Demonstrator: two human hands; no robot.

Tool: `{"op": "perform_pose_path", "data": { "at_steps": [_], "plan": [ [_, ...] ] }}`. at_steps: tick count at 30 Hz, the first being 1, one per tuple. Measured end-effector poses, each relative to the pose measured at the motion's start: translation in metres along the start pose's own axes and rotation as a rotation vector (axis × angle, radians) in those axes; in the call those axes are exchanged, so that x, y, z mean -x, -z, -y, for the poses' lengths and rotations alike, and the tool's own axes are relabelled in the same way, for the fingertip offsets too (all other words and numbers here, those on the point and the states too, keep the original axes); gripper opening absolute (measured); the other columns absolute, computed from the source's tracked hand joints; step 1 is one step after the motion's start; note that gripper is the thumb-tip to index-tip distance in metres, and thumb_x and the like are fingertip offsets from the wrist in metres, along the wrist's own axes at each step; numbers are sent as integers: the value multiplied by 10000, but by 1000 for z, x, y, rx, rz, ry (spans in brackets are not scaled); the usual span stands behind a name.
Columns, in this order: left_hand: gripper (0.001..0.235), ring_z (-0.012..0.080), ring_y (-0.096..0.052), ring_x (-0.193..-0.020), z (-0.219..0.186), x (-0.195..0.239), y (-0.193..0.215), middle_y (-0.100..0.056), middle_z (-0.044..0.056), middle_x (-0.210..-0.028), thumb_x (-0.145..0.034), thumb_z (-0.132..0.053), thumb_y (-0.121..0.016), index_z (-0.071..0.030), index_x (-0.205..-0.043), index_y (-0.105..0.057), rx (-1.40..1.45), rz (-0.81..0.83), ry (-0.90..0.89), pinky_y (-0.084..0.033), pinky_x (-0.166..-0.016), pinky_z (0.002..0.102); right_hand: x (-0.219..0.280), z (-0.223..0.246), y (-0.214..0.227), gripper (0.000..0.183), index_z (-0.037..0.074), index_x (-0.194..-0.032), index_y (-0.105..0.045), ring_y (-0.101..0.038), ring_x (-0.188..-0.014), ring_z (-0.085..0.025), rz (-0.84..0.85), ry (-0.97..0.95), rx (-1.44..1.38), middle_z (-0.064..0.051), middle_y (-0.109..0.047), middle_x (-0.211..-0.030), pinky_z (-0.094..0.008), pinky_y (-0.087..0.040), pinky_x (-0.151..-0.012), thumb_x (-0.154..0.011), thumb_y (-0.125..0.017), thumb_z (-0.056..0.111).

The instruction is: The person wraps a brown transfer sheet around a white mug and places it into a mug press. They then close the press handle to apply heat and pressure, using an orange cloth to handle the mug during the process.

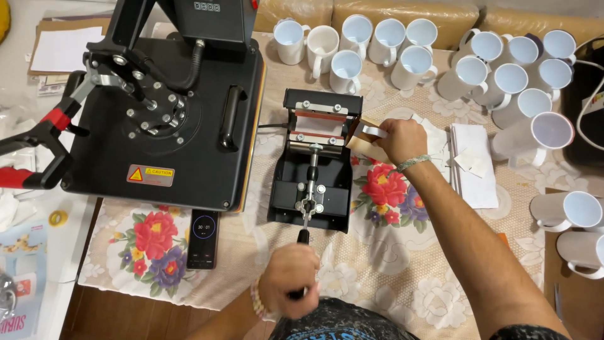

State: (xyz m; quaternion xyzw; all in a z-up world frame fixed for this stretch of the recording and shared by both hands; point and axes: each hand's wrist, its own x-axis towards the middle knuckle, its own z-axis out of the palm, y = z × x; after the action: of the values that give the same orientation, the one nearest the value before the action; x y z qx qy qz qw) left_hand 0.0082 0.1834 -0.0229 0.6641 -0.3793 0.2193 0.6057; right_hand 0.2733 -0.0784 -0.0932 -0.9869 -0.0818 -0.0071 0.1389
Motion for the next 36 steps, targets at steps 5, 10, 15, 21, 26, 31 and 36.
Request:
{"op": "perform_pose_path", "data": {
  "at_steps": [5, 10, 15, 21, 26, 31, 36],
  "plan": [
    [337, 202, -458, -635, -3, 76, 6, -437, 17, -618, -918, 22, -599, -82, -631, -454, -314, 377, -169, -530, -798, 366, -1, 0, -6, 157, 198, -817, -793, -629, -634, -252, 13, 25, 64, -43, -694, -644, -388, -499, -508, -743, -866, 316],
    [143, 189, -643, -915, 40, 149, 4, -670, 6, -837, -936, -47, -808, -93, -863, -695, -631, 680, -310, -450, -1149, 361, 8, 9, -10, 149, 178, -796, -775, -635, -624, -273, -7, 65, 72, -54, -690, -632, -401, -499, -482, -759, -854, 299],
    [127, 126, -679, -1022, 69, 172, 0, -705, -66, -912, -923, -90, -765, -206, -896, -720, -943, 796, -393, -283, -1251, 342, 9, 21, -8, 160, 183, -832, -779, -649, -633, -274, 24, 82, 106, -57, -683, -612, -393, -522, -503, -752, -862, 295],
    [198, 134, -672, -1017, 81, 183, -5, -693, -70, -898, -859, -37, -783, -211, -826, -693, -918, 815, -333, -189, -1292, 368, 4, 26, -12, 170, 177, -882, -783, -658, -647, -285, 62, 44, 103, -74, -693, -644, -394, -529, -510, -768, -854, 280],
    [248, 104, -683, -1001, 83, 189, -7, -696, -102, -873, -803, -35, -835, -241, -805, -696, -944, 798, -341, -189, -1289, 366, 1, 31, -14, 164, 174, -863, -782, -650, -635, -268, 60, 65, 104, -67, -686, -629, -385, -529, -518, -758, -866, 267],
    [253, 96, -689, -1028, 83, 187, -6, -712, -114, -906, -779, -45, -847, -254, -836, -717, -959, 834, -340, -204, -1277, 346, -3, 29, -18, 194, 188, -890, -778, -655, -661, -276, 80, 58, 127, -64, -697, -660, -400, -527, -534, -758, -868, 298],
    [228, 107, -688, -1059, 84, 187, -7, -709, -104, -919, -809, -62, -832, -249, -843, -708, -958, 811, -354, -217, -1273, 339, -2, 32, -20, 187, 182, -882, -780, -655, -657, -276, 76, 69, 124, -69, -695, -645, -394, -523, -533, -745, -870, 272]
  ]
}}
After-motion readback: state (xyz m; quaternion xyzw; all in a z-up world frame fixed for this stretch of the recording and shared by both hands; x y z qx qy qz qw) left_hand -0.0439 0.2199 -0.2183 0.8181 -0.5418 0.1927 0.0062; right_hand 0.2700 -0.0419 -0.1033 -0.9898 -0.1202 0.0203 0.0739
